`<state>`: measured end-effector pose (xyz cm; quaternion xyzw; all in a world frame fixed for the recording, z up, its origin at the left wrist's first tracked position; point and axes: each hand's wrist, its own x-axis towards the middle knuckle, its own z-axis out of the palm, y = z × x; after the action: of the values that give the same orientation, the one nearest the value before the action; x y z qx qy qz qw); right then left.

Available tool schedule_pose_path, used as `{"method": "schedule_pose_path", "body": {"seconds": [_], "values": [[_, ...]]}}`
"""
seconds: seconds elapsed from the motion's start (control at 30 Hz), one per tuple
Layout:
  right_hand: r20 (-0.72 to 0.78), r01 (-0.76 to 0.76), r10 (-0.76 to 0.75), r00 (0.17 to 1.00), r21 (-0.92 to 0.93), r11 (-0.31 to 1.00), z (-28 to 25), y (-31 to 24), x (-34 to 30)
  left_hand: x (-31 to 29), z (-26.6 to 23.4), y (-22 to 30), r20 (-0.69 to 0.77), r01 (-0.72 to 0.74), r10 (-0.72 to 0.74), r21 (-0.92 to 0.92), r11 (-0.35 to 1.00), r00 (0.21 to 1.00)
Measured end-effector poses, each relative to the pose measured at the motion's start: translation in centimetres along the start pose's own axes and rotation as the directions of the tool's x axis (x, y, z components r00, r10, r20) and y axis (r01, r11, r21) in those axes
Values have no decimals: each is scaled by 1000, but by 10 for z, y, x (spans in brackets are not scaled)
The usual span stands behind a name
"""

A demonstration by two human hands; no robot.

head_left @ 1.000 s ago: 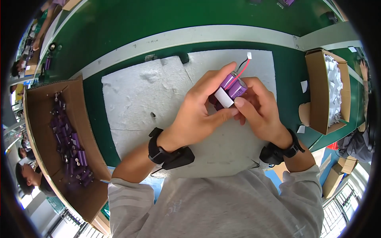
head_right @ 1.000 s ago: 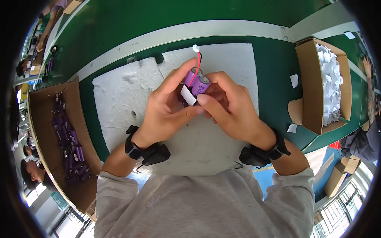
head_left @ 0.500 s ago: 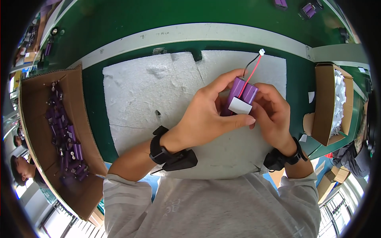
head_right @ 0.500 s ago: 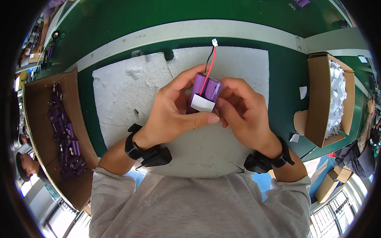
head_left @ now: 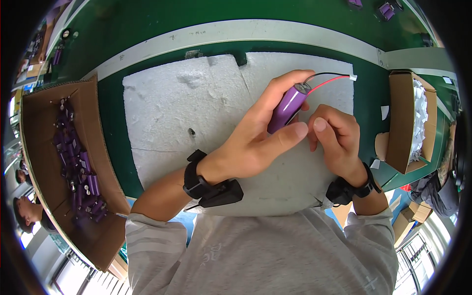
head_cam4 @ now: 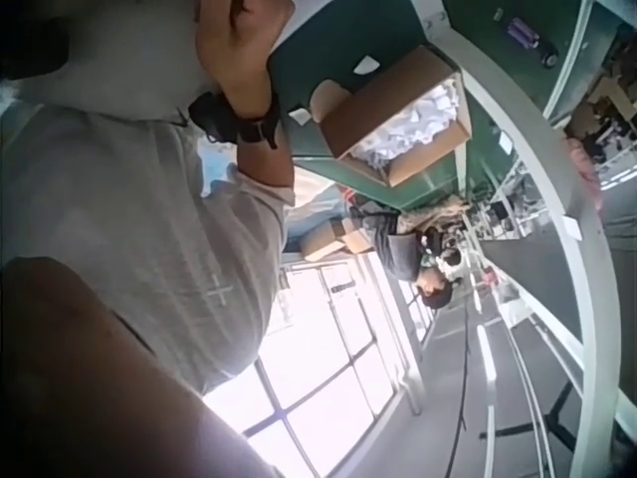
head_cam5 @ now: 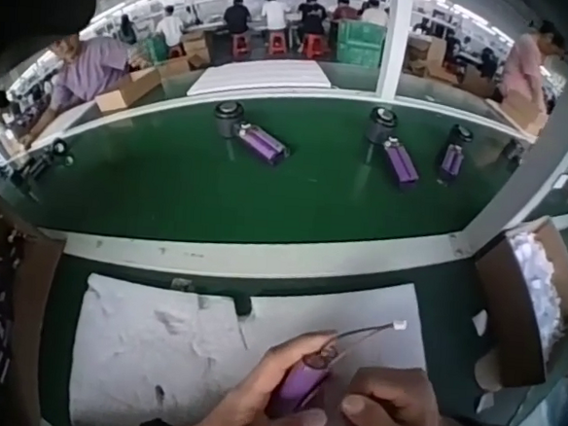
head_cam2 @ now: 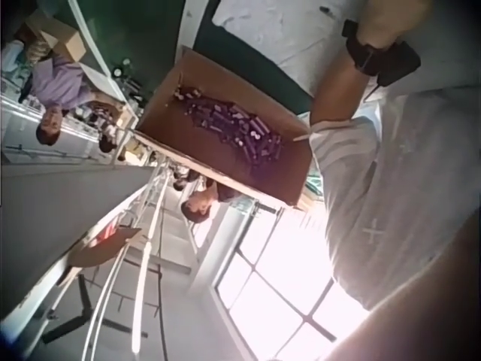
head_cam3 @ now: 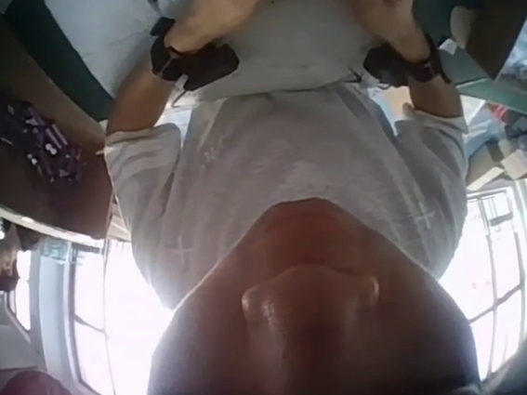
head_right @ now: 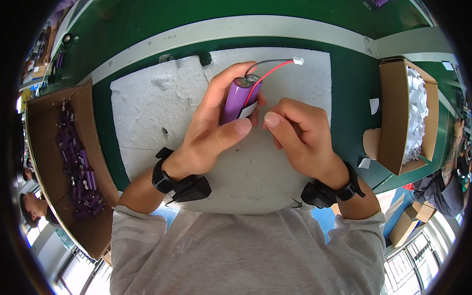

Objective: The person connects a battery pack to a circuit board, inserts them into a handheld fan housing, and then removes the battery pack to apply a piece of tape to it.

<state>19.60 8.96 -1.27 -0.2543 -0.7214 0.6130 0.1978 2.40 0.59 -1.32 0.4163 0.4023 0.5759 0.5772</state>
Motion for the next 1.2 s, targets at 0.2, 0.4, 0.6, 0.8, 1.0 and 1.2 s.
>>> {"method": "schedule_pose_path", "body": {"seconds": [0.2, 0.4, 0.6, 0.8, 1.0, 1.2], "values": [[22, 73, -71, 997, -133, 988, 3, -2, 1, 0, 2, 2, 132, -5, -2, 50, 999, 991], [15, 135, -134, 991, -130, 982, 7, 1, 1, 4, -3, -8, 198, -193, 160, 163, 967, 967], [81, 169, -153, 985, -261, 950, 0, -3, -1, 1, 3, -8, 150, -173, 150, 155, 973, 977], [74, 317, -310, 948, -330, 889, 3, 8, -7, -2, 10, -10, 126, -302, 275, 323, 897, 953], [114, 289, -268, 957, -259, 922, -2, 12, -8, -3, 14, -11, 117, -277, 252, 341, 898, 961], [112, 271, -251, 961, -243, 931, -2, 12, -11, -4, 15, -10, 128, -248, 220, 271, 930, 967]]}}
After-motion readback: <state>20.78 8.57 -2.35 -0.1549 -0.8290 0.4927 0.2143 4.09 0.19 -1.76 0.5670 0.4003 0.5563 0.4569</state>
